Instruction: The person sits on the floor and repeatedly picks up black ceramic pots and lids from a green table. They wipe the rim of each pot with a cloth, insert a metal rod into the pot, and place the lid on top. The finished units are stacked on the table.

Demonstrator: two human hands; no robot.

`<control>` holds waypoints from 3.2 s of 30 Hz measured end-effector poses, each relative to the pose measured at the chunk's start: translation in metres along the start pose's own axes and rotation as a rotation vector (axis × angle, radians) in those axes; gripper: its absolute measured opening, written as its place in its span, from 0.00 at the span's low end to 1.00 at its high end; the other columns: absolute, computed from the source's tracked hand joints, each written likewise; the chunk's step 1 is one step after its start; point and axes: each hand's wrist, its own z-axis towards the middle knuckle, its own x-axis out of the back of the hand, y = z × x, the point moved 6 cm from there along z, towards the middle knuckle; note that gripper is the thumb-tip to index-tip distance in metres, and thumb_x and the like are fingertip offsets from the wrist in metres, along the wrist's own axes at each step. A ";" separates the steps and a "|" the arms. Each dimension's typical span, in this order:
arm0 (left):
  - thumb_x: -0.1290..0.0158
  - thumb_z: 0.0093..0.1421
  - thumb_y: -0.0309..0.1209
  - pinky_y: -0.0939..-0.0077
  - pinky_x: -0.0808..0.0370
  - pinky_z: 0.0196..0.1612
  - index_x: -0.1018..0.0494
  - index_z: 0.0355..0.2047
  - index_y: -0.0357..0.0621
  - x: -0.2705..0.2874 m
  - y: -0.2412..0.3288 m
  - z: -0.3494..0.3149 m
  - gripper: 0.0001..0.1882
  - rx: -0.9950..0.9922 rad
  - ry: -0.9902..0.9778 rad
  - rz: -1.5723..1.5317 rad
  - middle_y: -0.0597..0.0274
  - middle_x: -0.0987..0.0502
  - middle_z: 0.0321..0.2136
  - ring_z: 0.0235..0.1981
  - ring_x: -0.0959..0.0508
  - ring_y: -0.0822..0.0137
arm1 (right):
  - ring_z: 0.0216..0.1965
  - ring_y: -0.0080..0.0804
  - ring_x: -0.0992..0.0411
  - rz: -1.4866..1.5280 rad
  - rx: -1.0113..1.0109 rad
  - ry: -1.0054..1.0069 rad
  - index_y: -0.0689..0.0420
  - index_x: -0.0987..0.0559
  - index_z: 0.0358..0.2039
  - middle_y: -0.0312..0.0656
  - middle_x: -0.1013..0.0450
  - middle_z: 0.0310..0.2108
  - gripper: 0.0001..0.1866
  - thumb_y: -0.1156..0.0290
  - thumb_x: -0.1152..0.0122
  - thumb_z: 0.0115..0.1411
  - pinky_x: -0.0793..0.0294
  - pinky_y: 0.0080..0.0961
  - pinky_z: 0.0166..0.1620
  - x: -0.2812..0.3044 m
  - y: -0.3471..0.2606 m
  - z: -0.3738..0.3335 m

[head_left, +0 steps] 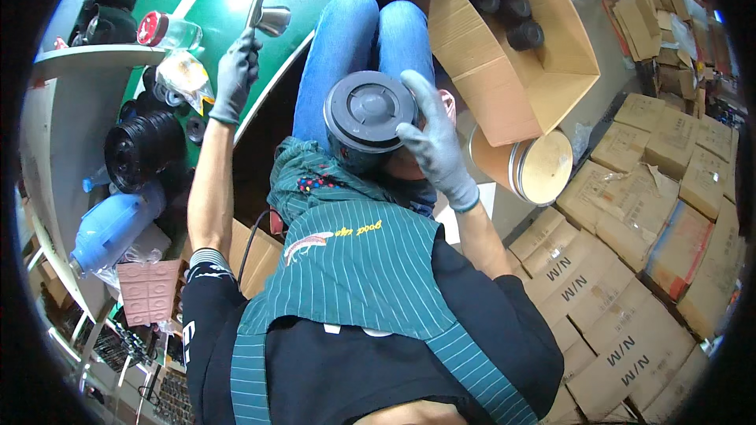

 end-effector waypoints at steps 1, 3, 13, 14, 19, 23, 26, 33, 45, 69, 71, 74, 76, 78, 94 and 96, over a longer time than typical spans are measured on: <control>0.48 0.79 0.48 0.83 0.48 0.18 0.22 0.41 0.43 -0.002 0.002 0.003 0.20 -0.056 0.022 -0.006 0.80 0.39 0.19 0.15 0.42 0.84 | 0.76 0.51 0.40 -0.097 0.067 0.005 0.63 0.36 0.75 0.54 0.36 0.73 0.42 0.52 0.32 0.70 0.45 0.42 0.77 -0.003 0.000 0.002; 0.49 0.79 0.47 0.83 0.47 0.19 0.22 0.39 0.41 -0.026 -0.002 -0.024 0.21 -0.039 -0.001 -0.023 0.81 0.38 0.19 0.16 0.40 0.84 | 0.75 0.47 0.38 -0.039 0.054 0.088 0.67 0.34 0.73 0.57 0.36 0.73 0.37 0.55 0.38 0.74 0.42 0.42 0.76 0.012 -0.005 -0.016; 0.40 0.73 0.43 0.62 0.29 0.25 0.19 0.34 0.36 -0.169 0.128 -0.138 0.19 -0.306 -0.621 1.101 0.52 0.28 0.17 0.18 0.27 0.61 | 0.68 0.46 0.32 1.133 -0.129 0.224 0.61 0.34 0.74 0.51 0.31 0.66 0.39 0.41 0.52 0.78 0.35 0.44 0.71 0.025 0.026 0.074; 0.41 0.73 0.44 0.56 0.26 0.27 0.20 0.32 0.37 -0.178 0.137 -0.149 0.21 -0.406 -0.596 1.173 0.46 0.26 0.18 0.18 0.23 0.50 | 0.59 0.44 0.25 1.059 -0.098 0.144 0.61 0.31 0.72 0.49 0.24 0.57 0.36 0.43 0.50 0.78 0.26 0.41 0.64 0.018 0.053 0.089; 0.46 0.75 0.44 0.50 0.22 0.23 0.27 0.36 0.41 -0.209 0.135 -0.208 0.17 -0.604 -0.391 1.658 0.50 0.24 0.15 0.19 0.18 0.45 | 0.38 0.34 0.16 0.982 -0.322 -0.019 0.63 0.24 0.66 0.39 0.19 0.35 0.26 0.57 0.46 0.79 0.13 0.36 0.51 -0.014 0.044 0.106; 0.46 0.74 0.49 0.60 0.20 0.22 0.28 0.39 0.42 -0.240 0.116 -0.237 0.21 -0.351 -0.111 1.760 0.56 0.20 0.18 0.19 0.15 0.54 | 0.37 0.32 0.16 0.927 -0.269 -0.285 0.64 0.24 0.66 0.42 0.15 0.36 0.28 0.56 0.53 0.80 0.12 0.30 0.46 -0.032 0.049 0.121; 0.47 0.74 0.46 0.53 0.21 0.23 0.27 0.43 0.42 -0.227 0.109 -0.229 0.18 -0.385 -0.173 1.769 0.51 0.18 0.21 0.20 0.15 0.51 | 0.38 0.32 0.16 0.709 -0.137 -0.310 0.65 0.22 0.63 0.44 0.15 0.38 0.26 0.60 0.61 0.81 0.14 0.29 0.50 -0.022 0.044 0.117; 0.39 0.68 0.33 0.39 0.27 0.30 0.32 0.40 0.41 -0.179 0.107 -0.204 0.13 -0.551 -0.454 1.364 0.36 0.25 0.22 0.28 0.20 0.31 | 0.41 0.37 0.16 0.964 -0.148 -0.112 0.66 0.22 0.56 0.51 0.15 0.39 0.23 0.58 0.57 0.82 0.15 0.35 0.50 -0.028 0.057 0.091; 0.36 0.66 0.35 0.52 0.24 0.27 0.28 0.43 0.47 -0.160 0.108 -0.153 0.13 -0.866 -0.973 1.338 0.49 0.26 0.21 0.23 0.20 0.42 | 0.39 0.38 0.15 0.712 0.056 0.271 0.63 0.22 0.45 0.57 0.14 0.39 0.19 0.62 0.57 0.82 0.16 0.32 0.51 -0.001 0.014 0.025; 0.50 0.74 0.54 0.38 0.22 0.41 0.24 0.42 0.44 -0.007 0.019 0.039 0.23 -0.337 0.383 1.273 0.37 0.15 0.34 0.38 0.15 0.33 | 0.77 0.57 0.41 -0.327 0.189 -0.085 0.56 0.36 0.76 0.58 0.41 0.76 0.57 0.42 0.19 0.54 0.38 0.50 0.76 -0.021 0.022 0.021; 0.49 0.74 0.53 0.40 0.21 0.41 0.24 0.44 0.46 -0.009 0.020 0.035 0.22 -0.325 0.355 1.271 0.40 0.15 0.33 0.37 0.15 0.35 | 0.77 0.56 0.41 -0.348 0.159 -0.102 0.54 0.30 0.73 0.57 0.41 0.76 0.53 0.42 0.19 0.53 0.39 0.50 0.76 -0.019 0.011 0.021; 0.45 0.72 0.52 0.46 0.23 0.56 0.35 0.68 0.36 -0.007 0.016 0.023 0.36 -0.382 0.285 1.192 0.34 0.20 0.54 0.54 0.19 0.36 | 0.76 0.56 0.40 -0.270 0.097 -0.095 0.54 0.25 0.69 0.57 0.40 0.77 0.49 0.42 0.18 0.52 0.40 0.50 0.77 -0.018 0.016 0.022; 0.40 0.70 0.46 0.48 0.31 0.68 0.45 0.76 0.32 -0.013 0.014 0.002 0.45 -0.592 0.360 1.138 0.33 0.32 0.68 0.67 0.29 0.36 | 0.76 0.53 0.38 -0.246 0.132 -0.069 0.53 0.27 0.71 0.56 0.39 0.76 0.52 0.46 0.14 0.49 0.38 0.45 0.76 -0.012 0.005 0.022; 0.35 0.64 0.36 0.48 0.41 0.76 0.45 0.77 0.35 -0.030 0.025 -0.037 0.47 -0.773 0.407 1.088 0.37 0.40 0.74 0.74 0.38 0.37 | 0.76 0.51 0.38 -0.143 0.166 0.006 0.54 0.22 0.66 0.56 0.39 0.76 0.49 0.57 0.10 0.44 0.39 0.45 0.76 0.001 -0.016 0.028; 0.28 0.59 0.38 0.36 0.26 0.64 0.33 0.62 0.63 -0.114 0.043 -0.115 0.34 -1.104 -0.228 0.479 0.41 0.34 0.66 0.63 0.27 0.33 | 0.71 0.46 0.36 1.460 -0.341 -0.019 0.54 0.35 0.75 0.48 0.34 0.71 0.37 0.43 0.49 0.76 0.41 0.48 0.75 0.003 0.058 0.107; 0.41 0.67 0.56 0.45 0.28 0.68 0.39 0.70 0.44 -0.111 0.054 -0.110 0.41 -1.063 -0.188 0.506 0.41 0.30 0.66 0.66 0.26 0.42 | 0.73 0.50 0.40 1.508 -0.372 -0.091 0.53 0.38 0.77 0.49 0.37 0.74 0.39 0.40 0.51 0.76 0.45 0.53 0.77 -0.005 0.062 0.118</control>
